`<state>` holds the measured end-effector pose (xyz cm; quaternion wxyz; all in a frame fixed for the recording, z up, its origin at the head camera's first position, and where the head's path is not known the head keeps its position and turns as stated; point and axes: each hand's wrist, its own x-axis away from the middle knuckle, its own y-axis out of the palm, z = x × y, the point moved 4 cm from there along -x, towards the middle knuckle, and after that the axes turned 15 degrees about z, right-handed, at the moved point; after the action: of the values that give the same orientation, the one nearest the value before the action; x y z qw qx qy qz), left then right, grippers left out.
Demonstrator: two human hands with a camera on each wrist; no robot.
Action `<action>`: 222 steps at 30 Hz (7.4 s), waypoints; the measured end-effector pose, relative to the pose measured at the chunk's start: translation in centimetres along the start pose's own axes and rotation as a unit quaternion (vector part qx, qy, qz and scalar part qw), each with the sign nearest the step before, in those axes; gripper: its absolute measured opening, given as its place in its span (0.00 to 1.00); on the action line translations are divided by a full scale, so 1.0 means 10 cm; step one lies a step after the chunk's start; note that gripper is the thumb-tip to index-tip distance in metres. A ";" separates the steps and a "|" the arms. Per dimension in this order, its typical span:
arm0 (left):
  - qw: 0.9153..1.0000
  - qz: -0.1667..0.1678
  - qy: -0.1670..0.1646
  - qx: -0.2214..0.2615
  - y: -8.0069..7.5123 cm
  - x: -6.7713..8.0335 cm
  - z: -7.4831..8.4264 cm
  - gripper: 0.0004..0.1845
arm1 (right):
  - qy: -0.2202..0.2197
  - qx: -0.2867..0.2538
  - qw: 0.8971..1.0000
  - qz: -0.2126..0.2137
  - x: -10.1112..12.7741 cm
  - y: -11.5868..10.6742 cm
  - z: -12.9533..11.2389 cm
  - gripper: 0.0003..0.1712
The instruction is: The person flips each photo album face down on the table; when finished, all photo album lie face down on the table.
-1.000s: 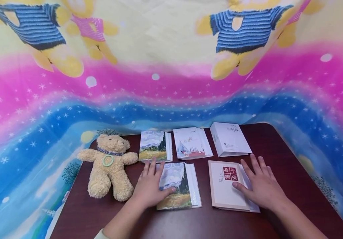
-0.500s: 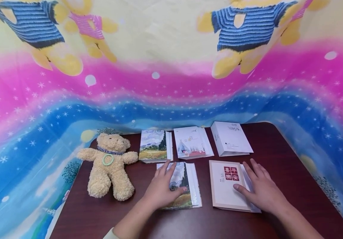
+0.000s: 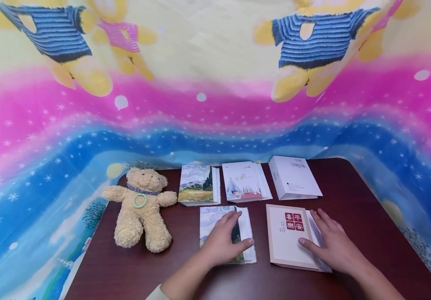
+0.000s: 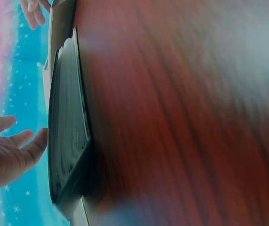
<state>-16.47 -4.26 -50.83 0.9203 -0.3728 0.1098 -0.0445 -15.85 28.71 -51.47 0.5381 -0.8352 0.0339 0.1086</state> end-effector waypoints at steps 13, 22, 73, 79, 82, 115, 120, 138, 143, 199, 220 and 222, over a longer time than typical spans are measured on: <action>0.997 -0.018 -0.021 0.065 0.29 -0.01 0.16 0.42 | -0.008 -0.022 1.000 -0.006 0.03 -0.03 0.00 0.62; 0.993 -0.028 -0.019 0.111 0.47 -0.05 0.25 0.39 | -0.013 -0.055 0.998 -0.010 0.02 -0.02 0.03 0.61; 0.940 -0.062 -0.125 0.311 0.87 -0.10 0.42 0.51 | 0.074 -0.086 0.991 -0.074 -0.01 0.04 0.34 0.57; 0.937 -0.061 -0.130 0.319 0.90 -0.08 0.44 0.51 | 0.066 -0.071 0.992 -0.079 0.01 0.04 0.35 0.55; 0.936 -0.061 -0.128 0.323 0.91 -0.07 0.46 0.51 | 0.063 -0.071 0.992 -0.082 0.01 0.04 0.34 0.53; 0.930 -0.017 -0.085 0.358 0.71 -0.09 0.50 0.45 | 0.049 -0.159 0.981 -0.100 -0.08 0.08 0.14 0.45; 0.929 -0.004 -0.091 0.359 0.66 -0.08 0.50 0.42 | 0.057 -0.180 0.975 -0.114 -0.09 0.09 0.09 0.46; 0.937 0.012 -0.074 0.340 0.50 -0.06 0.68 0.39 | 0.096 -0.296 0.936 -0.166 -0.11 0.20 -0.01 0.45; 0.927 0.006 -0.081 0.366 0.50 -0.06 0.74 0.37 | 0.105 -0.334 0.920 -0.175 -0.10 0.21 -0.02 0.45; 0.908 0.022 -0.097 0.407 0.56 -0.03 0.93 0.42 | 0.044 -0.523 0.832 -0.177 -0.14 -0.31 -0.32 0.35; 0.944 -0.020 -0.110 0.309 0.89 -0.01 0.87 0.37 | 0.059 -0.505 0.850 -0.134 -0.10 -0.45 -0.11 0.34; 0.946 -0.024 -0.119 0.302 0.92 0.00 0.86 0.37 | 0.062 -0.505 0.850 -0.136 -0.09 -0.45 -0.10 0.35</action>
<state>-14.50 8.11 -51.22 0.9948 -0.0824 -0.0276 -0.0528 -15.83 29.62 -46.86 0.0478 -0.9931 -0.1062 -0.0150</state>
